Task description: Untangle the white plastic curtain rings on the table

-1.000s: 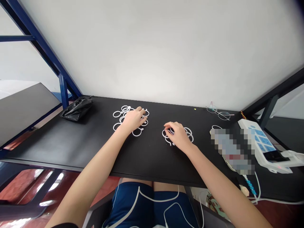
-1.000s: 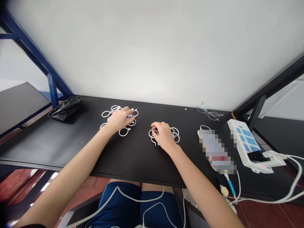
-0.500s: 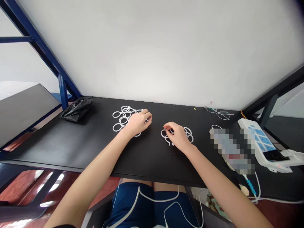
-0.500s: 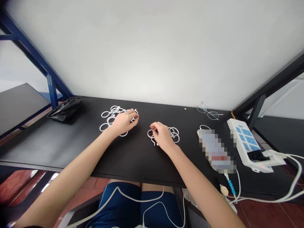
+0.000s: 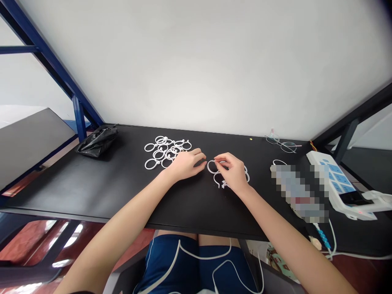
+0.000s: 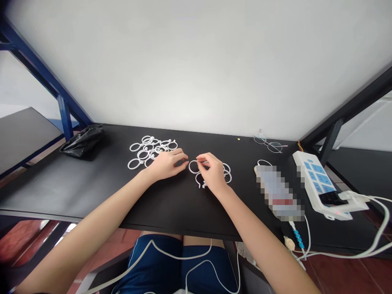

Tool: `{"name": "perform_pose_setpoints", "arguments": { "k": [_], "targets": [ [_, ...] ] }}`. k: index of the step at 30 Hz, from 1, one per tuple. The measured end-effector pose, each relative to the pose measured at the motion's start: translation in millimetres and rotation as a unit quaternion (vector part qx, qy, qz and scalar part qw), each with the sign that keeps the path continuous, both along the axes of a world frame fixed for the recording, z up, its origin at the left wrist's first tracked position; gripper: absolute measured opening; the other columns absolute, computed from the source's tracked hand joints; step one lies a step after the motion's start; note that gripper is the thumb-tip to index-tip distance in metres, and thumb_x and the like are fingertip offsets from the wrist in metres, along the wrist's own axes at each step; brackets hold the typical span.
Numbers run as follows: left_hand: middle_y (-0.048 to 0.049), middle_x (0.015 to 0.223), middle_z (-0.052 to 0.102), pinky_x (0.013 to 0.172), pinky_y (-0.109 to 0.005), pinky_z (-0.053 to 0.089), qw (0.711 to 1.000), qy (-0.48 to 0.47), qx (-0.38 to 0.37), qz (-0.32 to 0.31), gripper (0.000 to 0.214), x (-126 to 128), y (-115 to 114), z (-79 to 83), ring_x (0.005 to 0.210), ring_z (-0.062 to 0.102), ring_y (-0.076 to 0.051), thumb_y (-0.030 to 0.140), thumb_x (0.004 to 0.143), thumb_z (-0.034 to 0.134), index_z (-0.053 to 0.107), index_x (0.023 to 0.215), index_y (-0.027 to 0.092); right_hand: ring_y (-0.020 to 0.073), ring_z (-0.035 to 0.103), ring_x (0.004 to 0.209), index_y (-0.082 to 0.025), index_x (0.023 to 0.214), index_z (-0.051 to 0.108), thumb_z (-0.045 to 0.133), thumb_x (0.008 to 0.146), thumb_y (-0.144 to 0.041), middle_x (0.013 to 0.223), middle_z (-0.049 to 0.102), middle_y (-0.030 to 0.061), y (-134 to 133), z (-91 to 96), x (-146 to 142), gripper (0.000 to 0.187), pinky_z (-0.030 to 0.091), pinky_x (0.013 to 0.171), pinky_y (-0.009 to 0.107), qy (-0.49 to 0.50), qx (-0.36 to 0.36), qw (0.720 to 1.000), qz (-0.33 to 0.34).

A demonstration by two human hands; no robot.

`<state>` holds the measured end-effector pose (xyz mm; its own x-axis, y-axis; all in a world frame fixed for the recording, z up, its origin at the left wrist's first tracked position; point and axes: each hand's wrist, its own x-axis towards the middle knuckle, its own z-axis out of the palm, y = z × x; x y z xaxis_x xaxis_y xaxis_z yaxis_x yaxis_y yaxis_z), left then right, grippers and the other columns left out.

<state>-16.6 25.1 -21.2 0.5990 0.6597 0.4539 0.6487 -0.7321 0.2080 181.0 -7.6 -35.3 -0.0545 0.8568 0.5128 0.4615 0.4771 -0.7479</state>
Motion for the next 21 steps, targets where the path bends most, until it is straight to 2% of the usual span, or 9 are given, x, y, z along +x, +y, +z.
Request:
{"name": "perform_pose_setpoints", "arguments": {
  "k": [4, 8, 10, 16, 21],
  "targets": [
    [-0.0025, 0.095, 0.065, 0.050, -0.021, 0.037, 0.999, 0.004, -0.019, -0.037, 0.029, 4.2, -8.4, 3.5, 0.053, 0.053, -0.008, 0.033, 0.091, 0.048, 0.058, 0.114, 0.019, 0.0166, 0.067, 0.082, -0.020, 0.088, 0.066, 0.062, 0.084, -0.018, 0.088, 0.065, 0.0031, -0.8, -0.5, -0.9, 0.006, 0.062, 0.076, 0.033, 0.039, 0.026, 0.999, -0.006],
    [-0.0040, 0.097, 0.064, 0.050, -0.022, 0.037, 0.999, 0.009, -0.012, -0.048, 0.059, 5.5, -10.8, 3.1, 0.055, 0.055, -0.009, 0.059, 0.085, 0.055, 0.051, 0.125, 0.017, 0.0168, 0.067, 0.084, -0.021, 0.087, 0.066, 0.063, 0.085, -0.019, 0.087, 0.065, 0.0029, -2.0, -1.6, -3.3, 0.004, 0.063, 0.078, 0.034, 0.054, 0.046, 0.997, -0.003],
    [-0.0047, 0.095, 0.064, 0.050, -0.022, 0.036, 0.999, 0.011, 0.001, -0.048, 0.065, 5.7, -9.8, 1.7, 0.055, 0.055, -0.009, 0.066, 0.083, 0.052, 0.051, 0.126, 0.016, 0.0168, 0.066, 0.084, -0.021, 0.087, 0.066, 0.063, 0.085, -0.019, 0.087, 0.065, 0.0027, -3.3, -1.4, -5.0, 0.004, 0.063, 0.077, 0.034, 0.054, 0.057, 0.997, -0.001],
    [-0.0030, 0.091, 0.063, 0.049, -0.022, 0.034, 0.999, 0.009, 0.007, -0.050, 0.053, 7.2, -8.9, 0.3, 0.054, 0.053, -0.008, 0.061, 0.090, 0.046, 0.055, 0.117, 0.017, 0.0171, 0.066, 0.084, -0.021, 0.086, 0.066, 0.063, 0.086, -0.018, 0.088, 0.066, 0.0034, -6.5, 2.2, -9.0, 0.004, 0.063, 0.073, 0.032, 0.049, 0.077, 0.996, 0.013],
    [-0.0041, 0.097, 0.063, 0.048, -0.021, 0.033, 0.999, -0.003, -0.012, -0.042, 0.042, 7.8, -10.1, 1.6, 0.053, 0.054, -0.008, 0.053, 0.093, 0.046, 0.052, 0.113, 0.016, 0.0176, 0.066, 0.081, -0.022, 0.090, 0.066, 0.058, 0.089, -0.022, 0.088, 0.066, 0.0039, -7.5, 5.3, -7.7, 0.008, 0.061, 0.067, 0.031, 0.032, 0.078, 0.996, -0.012]
  ]
}}
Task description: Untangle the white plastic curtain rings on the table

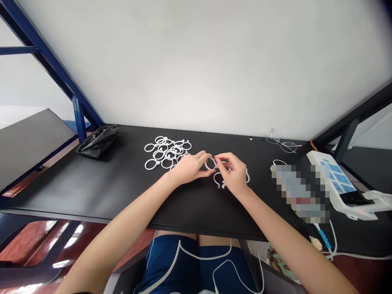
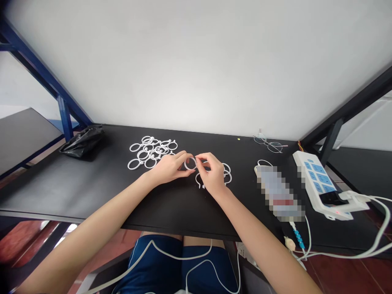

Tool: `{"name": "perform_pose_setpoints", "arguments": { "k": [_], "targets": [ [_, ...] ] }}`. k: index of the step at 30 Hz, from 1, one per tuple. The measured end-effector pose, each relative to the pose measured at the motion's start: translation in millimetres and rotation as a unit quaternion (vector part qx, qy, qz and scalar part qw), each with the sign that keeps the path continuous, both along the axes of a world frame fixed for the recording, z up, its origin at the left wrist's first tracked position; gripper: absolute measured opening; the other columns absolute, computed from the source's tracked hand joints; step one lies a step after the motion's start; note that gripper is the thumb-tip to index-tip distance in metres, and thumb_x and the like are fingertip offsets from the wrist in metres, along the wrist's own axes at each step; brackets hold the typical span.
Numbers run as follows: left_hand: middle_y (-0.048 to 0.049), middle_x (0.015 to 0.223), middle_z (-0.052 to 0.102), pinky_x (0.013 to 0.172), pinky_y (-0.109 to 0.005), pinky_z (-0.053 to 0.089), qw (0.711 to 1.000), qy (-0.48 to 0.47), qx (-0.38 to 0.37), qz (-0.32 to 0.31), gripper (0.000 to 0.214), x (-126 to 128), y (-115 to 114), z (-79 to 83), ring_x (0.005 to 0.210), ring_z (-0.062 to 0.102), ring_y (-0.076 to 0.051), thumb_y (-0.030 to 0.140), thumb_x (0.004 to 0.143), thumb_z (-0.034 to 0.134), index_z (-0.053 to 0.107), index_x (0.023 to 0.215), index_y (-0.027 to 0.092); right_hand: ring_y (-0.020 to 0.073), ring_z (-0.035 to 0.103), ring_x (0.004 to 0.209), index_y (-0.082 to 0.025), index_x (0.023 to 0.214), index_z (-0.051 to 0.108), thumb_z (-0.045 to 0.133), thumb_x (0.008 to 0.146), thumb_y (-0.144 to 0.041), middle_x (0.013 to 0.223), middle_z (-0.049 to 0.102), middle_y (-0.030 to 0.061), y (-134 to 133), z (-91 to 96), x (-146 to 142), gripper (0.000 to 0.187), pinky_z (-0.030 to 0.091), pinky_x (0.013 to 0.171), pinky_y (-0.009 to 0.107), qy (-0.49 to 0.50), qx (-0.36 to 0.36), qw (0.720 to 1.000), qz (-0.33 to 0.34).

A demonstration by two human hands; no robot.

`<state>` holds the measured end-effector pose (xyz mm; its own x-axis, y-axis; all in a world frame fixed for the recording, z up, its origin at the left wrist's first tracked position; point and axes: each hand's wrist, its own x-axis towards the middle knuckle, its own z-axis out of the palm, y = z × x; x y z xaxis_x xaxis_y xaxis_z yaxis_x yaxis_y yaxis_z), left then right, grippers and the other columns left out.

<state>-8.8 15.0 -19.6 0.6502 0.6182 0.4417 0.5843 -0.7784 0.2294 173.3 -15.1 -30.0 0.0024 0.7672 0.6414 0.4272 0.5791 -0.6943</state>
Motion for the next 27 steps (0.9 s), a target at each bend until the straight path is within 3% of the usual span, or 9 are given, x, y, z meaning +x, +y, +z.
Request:
{"name": "perform_pose_setpoints", "arguments": {
  "k": [8, 27],
  "targets": [
    [-0.0028, 0.094, 0.061, 0.047, -0.019, 0.035, 0.998, -0.048, -0.042, 0.006, 0.035, -2.6, 1.5, 3.2, 0.052, 0.054, -0.007, 0.047, 0.093, 0.046, 0.045, 0.110, 0.017, 0.0176, 0.064, 0.081, -0.021, 0.092, 0.065, 0.052, 0.091, -0.020, 0.089, 0.066, 0.0047, 0.0, 1.4, 1.5, 0.014, 0.058, 0.066, 0.030, -0.027, 0.007, 1.000, -0.003],
    [-0.0037, 0.090, 0.063, 0.050, -0.022, 0.038, 0.996, -0.080, -0.017, 0.030, 0.039, -3.9, 4.7, -1.7, 0.055, 0.058, -0.011, 0.049, 0.092, 0.044, 0.040, 0.112, 0.016, 0.0141, 0.065, 0.067, -0.022, 0.097, 0.068, 0.058, 0.090, -0.022, 0.084, 0.069, 0.0033, -2.4, 2.1, 1.6, 0.012, 0.055, 0.056, 0.026, -0.059, 0.039, 0.996, 0.047]
  ]
}}
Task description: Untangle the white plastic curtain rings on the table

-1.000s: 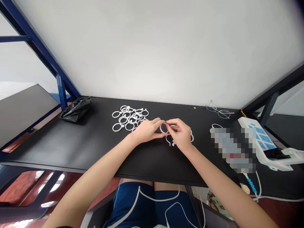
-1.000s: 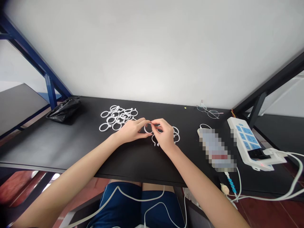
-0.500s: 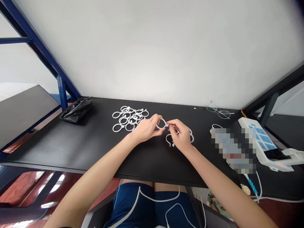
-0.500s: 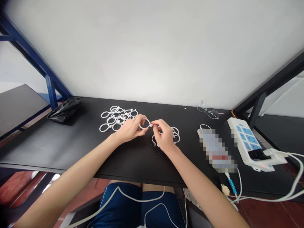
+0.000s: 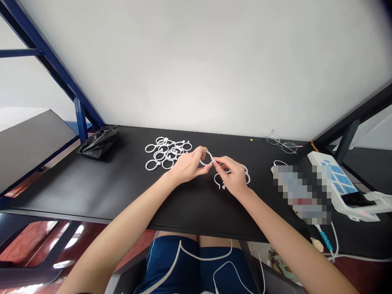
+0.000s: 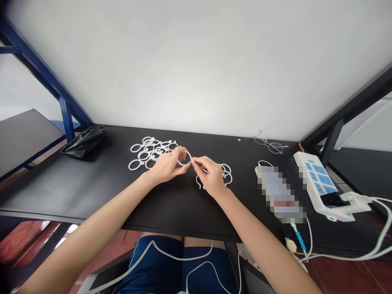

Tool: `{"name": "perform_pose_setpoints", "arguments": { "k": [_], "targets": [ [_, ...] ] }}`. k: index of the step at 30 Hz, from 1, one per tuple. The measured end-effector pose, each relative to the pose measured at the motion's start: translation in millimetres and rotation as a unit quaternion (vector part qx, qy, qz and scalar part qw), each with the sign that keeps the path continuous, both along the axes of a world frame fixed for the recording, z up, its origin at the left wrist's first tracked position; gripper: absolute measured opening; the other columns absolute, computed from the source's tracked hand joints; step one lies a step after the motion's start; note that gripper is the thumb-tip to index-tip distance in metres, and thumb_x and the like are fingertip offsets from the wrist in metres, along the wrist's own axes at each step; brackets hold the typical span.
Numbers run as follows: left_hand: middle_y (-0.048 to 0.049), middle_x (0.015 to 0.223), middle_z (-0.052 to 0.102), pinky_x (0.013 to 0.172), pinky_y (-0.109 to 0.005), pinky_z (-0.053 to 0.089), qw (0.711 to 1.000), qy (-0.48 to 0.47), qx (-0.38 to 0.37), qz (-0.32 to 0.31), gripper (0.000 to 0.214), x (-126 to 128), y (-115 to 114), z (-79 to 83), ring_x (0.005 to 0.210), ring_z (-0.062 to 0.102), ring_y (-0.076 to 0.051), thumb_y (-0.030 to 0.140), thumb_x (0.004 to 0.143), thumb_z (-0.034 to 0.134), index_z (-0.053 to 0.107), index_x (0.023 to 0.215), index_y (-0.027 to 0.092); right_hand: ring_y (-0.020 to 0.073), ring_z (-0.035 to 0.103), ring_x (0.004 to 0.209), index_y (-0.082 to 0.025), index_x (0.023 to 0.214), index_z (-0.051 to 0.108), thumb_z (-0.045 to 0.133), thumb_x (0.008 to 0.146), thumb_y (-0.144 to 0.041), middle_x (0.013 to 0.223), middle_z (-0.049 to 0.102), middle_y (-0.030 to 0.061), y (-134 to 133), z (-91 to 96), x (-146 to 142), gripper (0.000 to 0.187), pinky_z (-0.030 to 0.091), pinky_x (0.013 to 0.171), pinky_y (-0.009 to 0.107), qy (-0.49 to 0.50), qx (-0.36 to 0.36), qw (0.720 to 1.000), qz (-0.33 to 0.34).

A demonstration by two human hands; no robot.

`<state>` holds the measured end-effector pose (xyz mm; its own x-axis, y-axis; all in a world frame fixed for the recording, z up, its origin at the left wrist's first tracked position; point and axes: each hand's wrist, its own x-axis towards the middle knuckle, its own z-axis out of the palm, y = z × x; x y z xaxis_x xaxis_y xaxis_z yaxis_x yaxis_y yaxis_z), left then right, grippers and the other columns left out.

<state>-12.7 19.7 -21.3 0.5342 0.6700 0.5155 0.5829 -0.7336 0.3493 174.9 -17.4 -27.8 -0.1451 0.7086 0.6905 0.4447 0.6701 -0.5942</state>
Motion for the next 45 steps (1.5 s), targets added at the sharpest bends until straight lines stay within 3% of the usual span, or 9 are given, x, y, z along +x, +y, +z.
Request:
{"name": "perform_pose_setpoints", "arguments": {
  "k": [23, 30, 39, 45],
  "targets": [
    [-0.0021, 0.087, 0.062, 0.051, -0.020, 0.037, 0.999, -0.001, -0.035, -0.010, 0.044, -0.5, 0.8, -0.3, 0.057, 0.058, -0.010, 0.055, 0.094, 0.039, 0.040, 0.115, 0.017, 0.0145, 0.065, 0.066, -0.023, 0.092, 0.064, 0.054, 0.093, -0.029, 0.081, 0.067, 0.0016, -0.2, -3.9, -0.2, 0.011, 0.055, 0.058, 0.027, -0.022, -0.044, 0.999, -0.006],
    [-0.0002, 0.081, 0.060, 0.054, -0.021, 0.042, 0.997, -0.038, -0.069, -0.020, 0.041, 0.1, -2.1, 2.8, 0.059, 0.058, -0.011, 0.054, 0.094, 0.040, 0.041, 0.114, 0.018, 0.0169, 0.063, 0.072, -0.023, 0.101, 0.060, 0.048, 0.096, -0.029, 0.086, 0.065, 0.0038, -1.0, -0.2, 1.8, 0.014, 0.053, 0.064, 0.030, -0.071, -0.019, 0.997, -0.003],
    [0.0016, 0.074, 0.057, 0.059, -0.024, 0.046, 0.990, -0.091, -0.105, -0.037, 0.034, 4.1, -6.5, 2.8, 0.060, 0.056, -0.013, 0.049, 0.092, 0.044, 0.042, 0.109, 0.019, 0.0170, 0.051, 0.066, -0.023, 0.080, 0.048, 0.039, 0.099, -0.026, 0.072, 0.052, 0.0017, -0.8, 4.6, 4.9, 0.021, 0.043, 0.061, 0.031, -0.138, -0.012, 0.990, 0.010],
    [0.0017, 0.072, 0.055, 0.061, -0.025, 0.046, 0.987, -0.107, -0.111, -0.040, 0.033, 7.7, -10.9, 5.3, 0.061, 0.056, -0.013, 0.048, 0.091, 0.044, 0.041, 0.107, 0.019, 0.0157, 0.047, 0.062, -0.023, 0.081, 0.048, 0.038, 0.099, -0.026, 0.070, 0.048, 0.0005, -2.1, 2.9, 6.0, 0.021, 0.040, 0.059, 0.030, -0.125, -0.010, 0.992, 0.025]
  ]
}}
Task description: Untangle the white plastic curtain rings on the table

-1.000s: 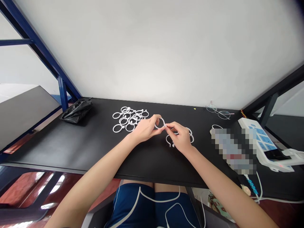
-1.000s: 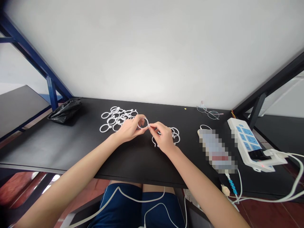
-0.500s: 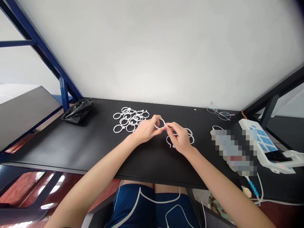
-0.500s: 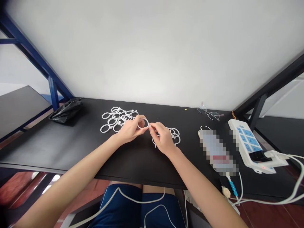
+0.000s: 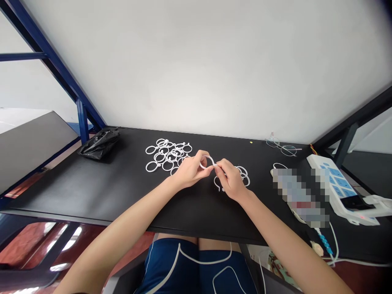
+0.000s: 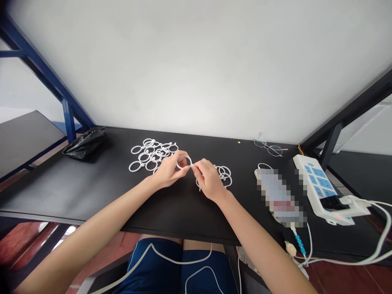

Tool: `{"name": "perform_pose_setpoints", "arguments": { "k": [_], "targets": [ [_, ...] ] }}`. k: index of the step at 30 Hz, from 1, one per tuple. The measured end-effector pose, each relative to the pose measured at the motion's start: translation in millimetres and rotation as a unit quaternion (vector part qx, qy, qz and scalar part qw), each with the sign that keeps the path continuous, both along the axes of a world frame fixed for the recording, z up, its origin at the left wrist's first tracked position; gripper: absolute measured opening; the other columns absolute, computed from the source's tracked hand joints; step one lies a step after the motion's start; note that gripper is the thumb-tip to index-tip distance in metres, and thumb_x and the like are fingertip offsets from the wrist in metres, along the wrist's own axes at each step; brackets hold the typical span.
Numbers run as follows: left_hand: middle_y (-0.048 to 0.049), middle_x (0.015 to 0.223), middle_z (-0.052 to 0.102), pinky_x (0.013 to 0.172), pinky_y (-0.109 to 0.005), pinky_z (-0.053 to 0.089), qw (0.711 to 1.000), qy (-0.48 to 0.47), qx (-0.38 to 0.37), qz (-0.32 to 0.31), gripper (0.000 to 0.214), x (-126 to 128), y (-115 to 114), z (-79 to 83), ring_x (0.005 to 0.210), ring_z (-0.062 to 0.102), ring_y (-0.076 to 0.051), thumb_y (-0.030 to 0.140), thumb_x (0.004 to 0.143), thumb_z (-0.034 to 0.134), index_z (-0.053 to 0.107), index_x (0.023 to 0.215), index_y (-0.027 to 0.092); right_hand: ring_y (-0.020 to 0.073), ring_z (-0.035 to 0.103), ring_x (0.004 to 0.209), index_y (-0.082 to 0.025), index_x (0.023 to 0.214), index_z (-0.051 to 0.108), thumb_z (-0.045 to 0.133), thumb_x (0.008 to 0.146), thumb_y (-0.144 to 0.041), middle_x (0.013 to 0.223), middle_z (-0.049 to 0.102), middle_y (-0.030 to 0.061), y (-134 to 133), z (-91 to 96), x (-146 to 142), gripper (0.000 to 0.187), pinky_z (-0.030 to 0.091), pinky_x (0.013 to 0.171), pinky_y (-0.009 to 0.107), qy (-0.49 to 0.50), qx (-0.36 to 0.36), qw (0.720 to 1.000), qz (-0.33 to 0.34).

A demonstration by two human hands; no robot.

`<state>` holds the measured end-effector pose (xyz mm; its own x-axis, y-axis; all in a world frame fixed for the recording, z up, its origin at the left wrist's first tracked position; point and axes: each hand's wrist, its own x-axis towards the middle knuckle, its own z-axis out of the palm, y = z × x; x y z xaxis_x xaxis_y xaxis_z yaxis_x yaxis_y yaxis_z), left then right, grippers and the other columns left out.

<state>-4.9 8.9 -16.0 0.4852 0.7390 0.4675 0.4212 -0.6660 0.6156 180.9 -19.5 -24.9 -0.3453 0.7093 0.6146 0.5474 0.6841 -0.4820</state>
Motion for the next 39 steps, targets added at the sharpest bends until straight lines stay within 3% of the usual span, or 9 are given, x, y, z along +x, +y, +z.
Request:
{"name": "perform_pose_setpoints", "arguments": {
  "k": [10, 39],
  "targets": [
    [0.0054, 0.066, 0.047, 0.054, -0.021, 0.039, 1.000, -0.024, 0.011, -0.003, 0.033, 1.5, -2.3, 0.6, 0.054, 0.047, -0.010, 0.048, 0.091, 0.045, 0.040, 0.107, 0.019, 0.0128, 0.051, 0.058, -0.022, 0.082, 0.053, 0.045, 0.098, -0.024, 0.066, 0.052, -0.0009, -5.0, -1.2, -2.2, 0.018, 0.041, 0.056, 0.027, 0.066, 0.009, 0.998, 0.006],
    [0.0105, 0.056, 0.034, 0.047, -0.019, 0.028, 1.000, -0.016, 0.019, -0.014, 0.034, 2.0, -6.8, 1.5, 0.043, 0.033, -0.007, 0.051, 0.090, 0.045, 0.039, 0.101, 0.019, 0.0097, 0.044, 0.053, -0.021, 0.079, 0.048, 0.044, 0.096, -0.017, 0.065, 0.047, -0.0026, -10.6, -4.6, -3.0, 0.018, 0.037, 0.053, 0.024, 0.061, 0.026, 0.997, 0.026]
  ]
}}
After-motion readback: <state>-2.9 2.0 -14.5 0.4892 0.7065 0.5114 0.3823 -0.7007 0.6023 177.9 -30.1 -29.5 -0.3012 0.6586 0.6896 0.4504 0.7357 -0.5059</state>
